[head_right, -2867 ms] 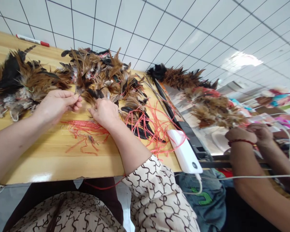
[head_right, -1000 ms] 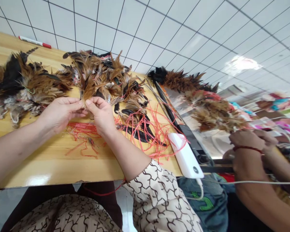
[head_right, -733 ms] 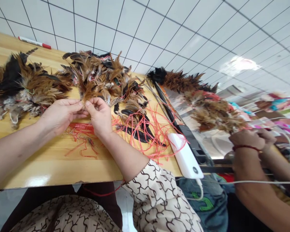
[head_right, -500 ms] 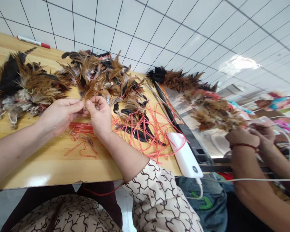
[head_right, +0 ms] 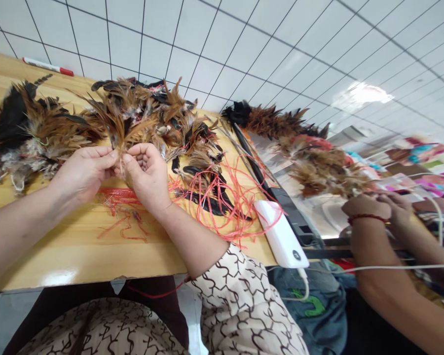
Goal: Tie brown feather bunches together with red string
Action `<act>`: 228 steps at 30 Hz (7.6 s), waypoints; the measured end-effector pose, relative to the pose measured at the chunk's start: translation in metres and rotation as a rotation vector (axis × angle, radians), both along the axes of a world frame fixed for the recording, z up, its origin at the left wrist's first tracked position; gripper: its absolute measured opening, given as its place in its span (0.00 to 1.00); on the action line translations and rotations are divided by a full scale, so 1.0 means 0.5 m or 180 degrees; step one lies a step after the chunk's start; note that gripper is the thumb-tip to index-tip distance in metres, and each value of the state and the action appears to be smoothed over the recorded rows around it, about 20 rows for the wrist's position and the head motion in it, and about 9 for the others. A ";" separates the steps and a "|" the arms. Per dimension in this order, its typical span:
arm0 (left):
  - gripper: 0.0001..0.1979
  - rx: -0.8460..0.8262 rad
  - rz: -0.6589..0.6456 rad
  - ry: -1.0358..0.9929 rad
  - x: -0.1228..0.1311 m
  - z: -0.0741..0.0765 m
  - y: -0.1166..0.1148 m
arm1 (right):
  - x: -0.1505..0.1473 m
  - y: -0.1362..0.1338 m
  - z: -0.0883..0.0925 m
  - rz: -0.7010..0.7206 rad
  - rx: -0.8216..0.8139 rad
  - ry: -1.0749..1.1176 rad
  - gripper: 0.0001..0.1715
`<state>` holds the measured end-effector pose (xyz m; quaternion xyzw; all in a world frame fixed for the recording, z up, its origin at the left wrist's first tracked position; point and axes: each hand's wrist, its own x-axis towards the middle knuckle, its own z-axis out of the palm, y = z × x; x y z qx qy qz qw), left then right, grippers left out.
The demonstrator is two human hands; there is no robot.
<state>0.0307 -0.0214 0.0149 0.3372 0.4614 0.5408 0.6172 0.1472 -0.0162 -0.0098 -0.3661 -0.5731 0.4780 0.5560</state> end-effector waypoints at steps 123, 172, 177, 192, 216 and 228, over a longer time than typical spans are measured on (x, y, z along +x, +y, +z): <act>0.16 -0.0019 -0.0278 0.0554 -0.011 0.015 -0.003 | 0.032 0.020 0.018 0.0183 -0.0643 0.0327 0.20; 0.13 0.0709 0.0111 0.1244 -0.011 -0.033 0.003 | 0.002 -0.012 0.000 0.0357 -0.0916 0.0170 0.18; 0.14 0.0817 0.0160 0.1573 -0.006 -0.025 -0.003 | -0.007 -0.014 0.000 0.0289 -0.0858 0.0170 0.16; 0.14 0.0198 -0.0068 0.0703 -0.010 -0.001 0.006 | 0.022 0.013 0.018 -0.0098 -0.0786 0.0294 0.13; 0.18 -0.0511 -0.0004 0.0369 0.001 0.014 -0.001 | 0.019 0.002 0.005 -0.0122 -0.0417 -0.0036 0.13; 0.16 -0.0373 -0.0298 -0.0043 0.008 0.004 -0.011 | 0.006 -0.009 0.001 0.0322 -0.0322 0.0392 0.15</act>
